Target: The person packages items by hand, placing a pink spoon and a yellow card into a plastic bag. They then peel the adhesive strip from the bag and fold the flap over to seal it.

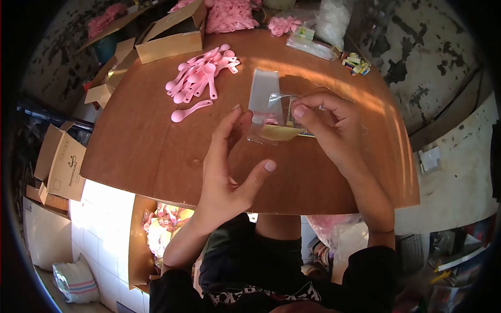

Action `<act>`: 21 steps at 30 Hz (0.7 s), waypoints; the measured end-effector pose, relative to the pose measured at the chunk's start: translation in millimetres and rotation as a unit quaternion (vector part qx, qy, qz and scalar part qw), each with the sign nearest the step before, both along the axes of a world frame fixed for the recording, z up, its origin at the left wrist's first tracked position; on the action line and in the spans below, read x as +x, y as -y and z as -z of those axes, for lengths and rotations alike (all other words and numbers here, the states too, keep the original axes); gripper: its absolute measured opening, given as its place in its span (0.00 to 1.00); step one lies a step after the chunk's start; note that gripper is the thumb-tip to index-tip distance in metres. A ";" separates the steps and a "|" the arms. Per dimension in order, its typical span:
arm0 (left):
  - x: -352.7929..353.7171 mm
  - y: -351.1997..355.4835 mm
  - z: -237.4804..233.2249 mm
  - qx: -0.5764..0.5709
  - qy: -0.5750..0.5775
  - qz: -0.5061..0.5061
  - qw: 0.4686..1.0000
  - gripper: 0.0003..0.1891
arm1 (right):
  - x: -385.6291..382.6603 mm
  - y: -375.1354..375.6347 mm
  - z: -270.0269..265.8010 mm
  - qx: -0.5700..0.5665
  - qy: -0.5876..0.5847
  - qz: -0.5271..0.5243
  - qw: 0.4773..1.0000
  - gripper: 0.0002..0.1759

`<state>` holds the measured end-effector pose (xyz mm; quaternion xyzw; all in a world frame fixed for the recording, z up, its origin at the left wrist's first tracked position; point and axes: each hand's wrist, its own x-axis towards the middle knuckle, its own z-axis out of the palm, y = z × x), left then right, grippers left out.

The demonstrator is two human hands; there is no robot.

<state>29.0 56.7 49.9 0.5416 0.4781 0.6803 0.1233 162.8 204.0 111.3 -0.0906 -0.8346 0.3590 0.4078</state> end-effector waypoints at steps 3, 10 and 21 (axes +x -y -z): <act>-2.1 -3.2 0.6 -0.034 -0.030 -0.011 0.999 0.40 | 3.5 12.2 -3.8 -0.161 0.023 0.039 0.986 0.06; 2.1 -7.8 8.4 -0.049 0.169 0.130 0.976 0.22 | 2.5 25.4 -1.9 -0.257 0.036 -0.078 0.963 0.09; -10.5 -7.2 17.6 -0.082 0.215 0.127 0.965 0.17 | 9.6 26.9 39.8 -0.297 0.052 -0.049 0.952 0.12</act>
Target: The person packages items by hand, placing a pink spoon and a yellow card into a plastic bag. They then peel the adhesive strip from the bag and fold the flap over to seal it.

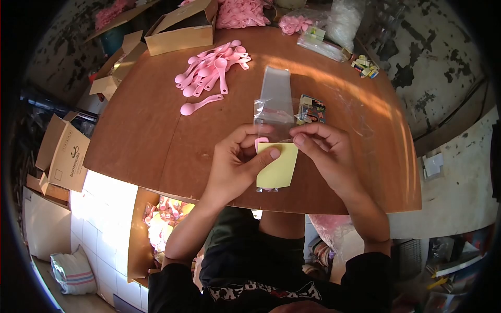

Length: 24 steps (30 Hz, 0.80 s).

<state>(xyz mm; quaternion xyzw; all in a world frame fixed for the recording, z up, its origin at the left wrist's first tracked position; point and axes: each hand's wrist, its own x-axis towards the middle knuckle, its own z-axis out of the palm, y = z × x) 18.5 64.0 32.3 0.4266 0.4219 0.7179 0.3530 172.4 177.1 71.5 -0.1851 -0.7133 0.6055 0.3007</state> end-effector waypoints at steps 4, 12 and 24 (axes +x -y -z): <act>-2.7 -0.7 3.4 0.015 0.035 0.017 0.999 0.15 | -1.1 0.7 4.4 -0.014 -0.004 0.017 1.000 0.11; 1.5 1.9 1.1 -0.013 -0.006 0.011 1.000 0.14 | -3.4 0.0 3.6 -0.014 -0.026 -0.031 0.999 0.06; 2.9 0.5 0.0 -0.008 0.010 -0.019 1.000 0.11 | -3.8 7.9 -5.4 0.094 -0.056 0.089 0.990 0.10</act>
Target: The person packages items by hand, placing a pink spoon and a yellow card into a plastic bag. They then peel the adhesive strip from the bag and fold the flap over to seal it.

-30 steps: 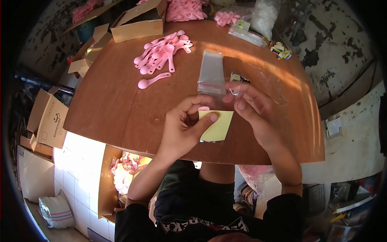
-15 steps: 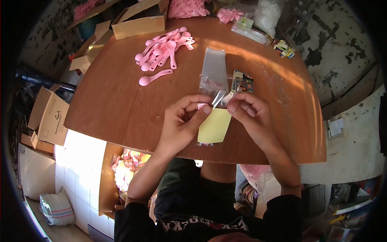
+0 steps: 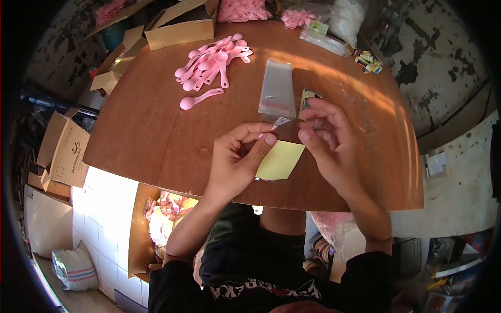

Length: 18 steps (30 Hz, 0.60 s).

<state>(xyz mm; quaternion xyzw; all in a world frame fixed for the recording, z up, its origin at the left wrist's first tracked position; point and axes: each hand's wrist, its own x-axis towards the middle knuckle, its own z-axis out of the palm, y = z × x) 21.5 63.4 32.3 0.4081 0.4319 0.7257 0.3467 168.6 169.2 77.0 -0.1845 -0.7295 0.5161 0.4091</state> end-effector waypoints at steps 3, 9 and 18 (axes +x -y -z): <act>3.4 -1.5 1.4 0.007 -0.022 -0.029 0.999 0.10 | 12.0 -10.8 -13.9 0.385 0.050 0.066 0.919 0.15; 6.5 -0.4 -0.1 -0.003 -0.076 -0.044 0.996 0.09 | 19.1 -0.1 -24.2 0.458 0.037 0.065 0.886 0.15; 8.2 3.4 -3.1 0.002 -0.140 -0.034 0.989 0.09 | 20.5 5.8 -30.9 0.430 0.152 0.075 0.887 0.11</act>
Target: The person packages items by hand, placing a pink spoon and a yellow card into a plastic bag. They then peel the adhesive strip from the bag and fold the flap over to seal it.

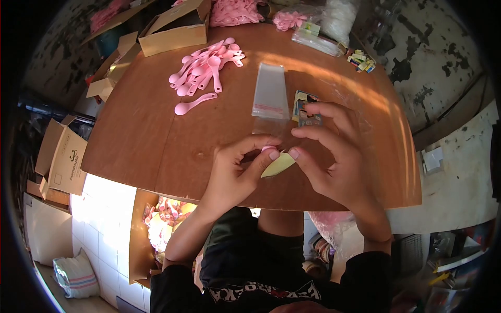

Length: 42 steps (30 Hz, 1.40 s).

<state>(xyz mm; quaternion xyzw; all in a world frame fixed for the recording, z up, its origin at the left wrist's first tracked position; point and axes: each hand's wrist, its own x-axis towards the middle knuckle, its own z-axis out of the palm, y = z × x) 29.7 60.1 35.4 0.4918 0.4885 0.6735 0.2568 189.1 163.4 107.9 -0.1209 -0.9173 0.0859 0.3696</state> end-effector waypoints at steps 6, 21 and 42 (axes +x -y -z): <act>-1.2 -0.3 2.8 -0.004 0.013 0.015 1.000 0.09 | -2.2 -11.0 7.0 -0.080 0.018 -0.057 0.995 0.10; -1.6 -2.9 5.4 0.013 0.038 0.039 0.998 0.11 | -3.9 -22.9 2.3 -0.228 0.107 -0.162 0.954 0.10; -1.0 -12.6 -8.1 0.018 0.037 0.045 0.998 0.09 | -9.8 -31.5 -13.9 -0.268 0.204 -0.162 0.928 0.10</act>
